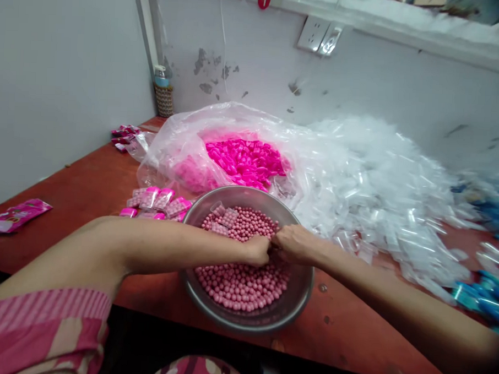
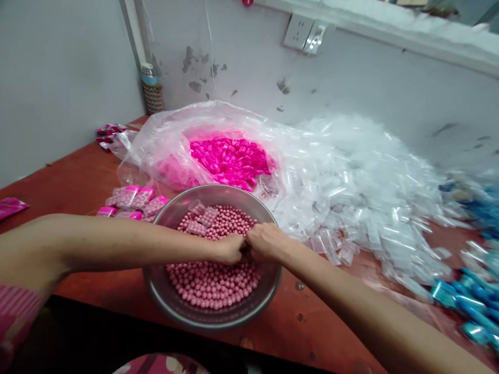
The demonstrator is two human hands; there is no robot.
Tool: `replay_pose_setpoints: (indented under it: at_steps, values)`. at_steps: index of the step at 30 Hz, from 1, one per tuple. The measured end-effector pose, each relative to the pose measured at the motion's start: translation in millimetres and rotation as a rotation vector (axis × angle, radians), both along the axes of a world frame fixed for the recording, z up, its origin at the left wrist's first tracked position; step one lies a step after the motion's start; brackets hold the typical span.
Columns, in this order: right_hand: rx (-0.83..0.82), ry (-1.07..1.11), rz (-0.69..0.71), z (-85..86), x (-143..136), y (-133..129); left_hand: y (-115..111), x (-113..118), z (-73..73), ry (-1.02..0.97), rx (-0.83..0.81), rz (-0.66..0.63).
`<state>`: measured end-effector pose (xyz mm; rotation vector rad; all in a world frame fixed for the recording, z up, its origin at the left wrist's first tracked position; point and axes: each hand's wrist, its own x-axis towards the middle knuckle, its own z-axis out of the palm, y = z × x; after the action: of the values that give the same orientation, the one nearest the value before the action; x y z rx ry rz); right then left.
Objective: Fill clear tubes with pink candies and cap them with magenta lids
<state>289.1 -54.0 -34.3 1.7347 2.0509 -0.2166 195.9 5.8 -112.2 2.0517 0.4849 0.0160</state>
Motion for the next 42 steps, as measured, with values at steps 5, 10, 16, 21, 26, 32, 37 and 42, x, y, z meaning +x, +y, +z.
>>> replay_pose_setpoints:
  at_steps: [5, 10, 16, 21, 26, 32, 37, 42]
  values:
    - [0.079, 0.156, 0.064, 15.5, 1.9, -1.1, -1.5, -5.2, 0.2, -0.111, -0.25, 0.053]
    - [0.287, 0.829, -0.172, 32.7, 12.6, -0.3, 15.5, -36.7, 35.0, -0.245, -0.47, 0.067]
    - [0.371, 1.256, -0.344, 37.6, 10.4, -6.3, 28.9, -74.9, 64.4, -0.335, -0.783, 0.219]
    - [0.37, 1.324, -0.236, 21.5, -4.3, -4.8, 29.2, -89.8, 67.4, -0.333, -0.815, 0.176]
    - [0.371, 1.23, -0.095, 24.1, -12.2, 2.0, 33.0, -95.5, 69.8, -0.364, -0.797, 0.145]
    - [0.418, 1.122, -0.216, 23.7, -15.2, -2.6, 41.4, -101.4, 76.2, -0.338, -0.612, 0.152]
    - [0.287, 1.166, -0.28, 18.7, -3.5, -1.9, 47.9, -106.7, 73.5, -0.39, -0.743, 0.319]
    - [0.539, 0.728, -0.47, 8.6, 49.6, 53.3, 50.9, -105.9, 68.2, -0.398, -0.859, 0.35]
